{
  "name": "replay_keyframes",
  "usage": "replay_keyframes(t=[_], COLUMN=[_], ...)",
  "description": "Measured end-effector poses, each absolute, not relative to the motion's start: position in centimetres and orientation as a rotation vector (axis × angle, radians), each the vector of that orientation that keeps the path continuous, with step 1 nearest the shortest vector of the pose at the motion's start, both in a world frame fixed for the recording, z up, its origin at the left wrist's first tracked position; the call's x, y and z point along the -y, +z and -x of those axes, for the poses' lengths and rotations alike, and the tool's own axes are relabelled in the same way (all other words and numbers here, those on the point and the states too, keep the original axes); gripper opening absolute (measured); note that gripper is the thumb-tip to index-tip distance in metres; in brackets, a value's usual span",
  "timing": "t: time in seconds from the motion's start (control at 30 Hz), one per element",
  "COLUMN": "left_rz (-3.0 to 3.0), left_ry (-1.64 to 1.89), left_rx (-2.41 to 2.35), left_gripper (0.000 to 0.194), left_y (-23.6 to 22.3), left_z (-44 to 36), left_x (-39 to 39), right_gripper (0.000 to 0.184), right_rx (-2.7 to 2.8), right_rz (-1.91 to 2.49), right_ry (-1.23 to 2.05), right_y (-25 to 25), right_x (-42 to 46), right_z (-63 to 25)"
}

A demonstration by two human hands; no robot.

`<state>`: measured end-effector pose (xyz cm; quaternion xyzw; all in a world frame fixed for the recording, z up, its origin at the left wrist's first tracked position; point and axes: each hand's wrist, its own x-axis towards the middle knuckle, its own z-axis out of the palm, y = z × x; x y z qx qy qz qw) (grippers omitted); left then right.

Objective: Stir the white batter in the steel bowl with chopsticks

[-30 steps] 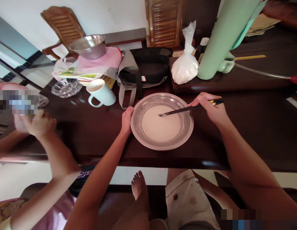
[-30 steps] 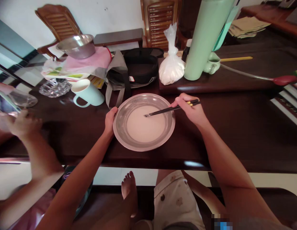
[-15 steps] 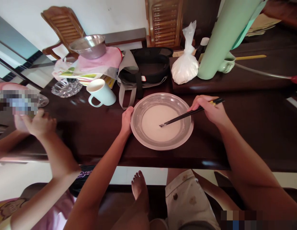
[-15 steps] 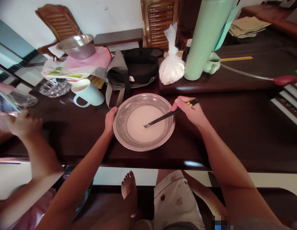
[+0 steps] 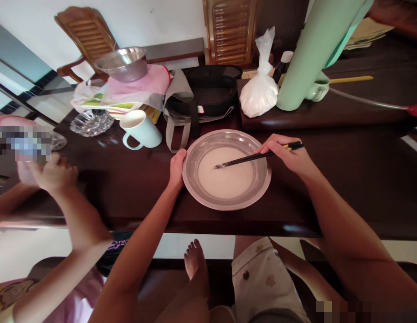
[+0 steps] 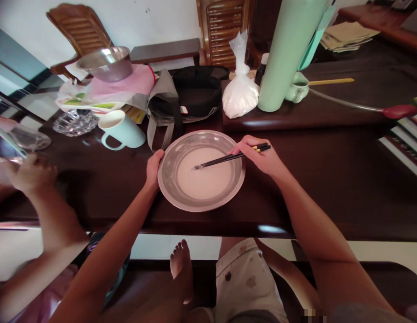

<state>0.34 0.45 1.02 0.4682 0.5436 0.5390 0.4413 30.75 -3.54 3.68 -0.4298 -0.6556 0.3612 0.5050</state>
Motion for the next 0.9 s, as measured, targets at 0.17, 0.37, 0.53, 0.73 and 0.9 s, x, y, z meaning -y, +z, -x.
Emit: replay_keyframes(t=[0.17,0.37,0.53,0.73,0.9], left_rz=[-1.16,-1.156,-1.131,-1.128,-1.15], left_ry=[1.325,1.335,1.325,1.329,1.327], left_rx=[-1.361,-1.361,-1.364,-1.367,-1.345], left_gripper=[0.038,0.037,0.037,0.039,0.036], left_y=[1.19,1.1,0.99,1.21,1.1], left_z=[-0.45,-0.31,-0.3,-0.42,-0.33], left_x=[-0.44,-0.47,-0.5,-0.39,-0.43], right_gripper=[0.034,0.027,0.034,0.026,0.032], right_rx=[1.441,1.586,1.461,1.568,1.462], right_rz=[0.945,1.04,0.976,1.049,0.955], right_ry=[0.882,0.84,0.872,0.845,0.877], right_y=[3.36,3.57,3.43,3.57,3.26], right_x=[3.35,3.44,3.43,3.5,3.35], right_z=[-31.18,-30.87,-31.31,-30.74,-31.1])
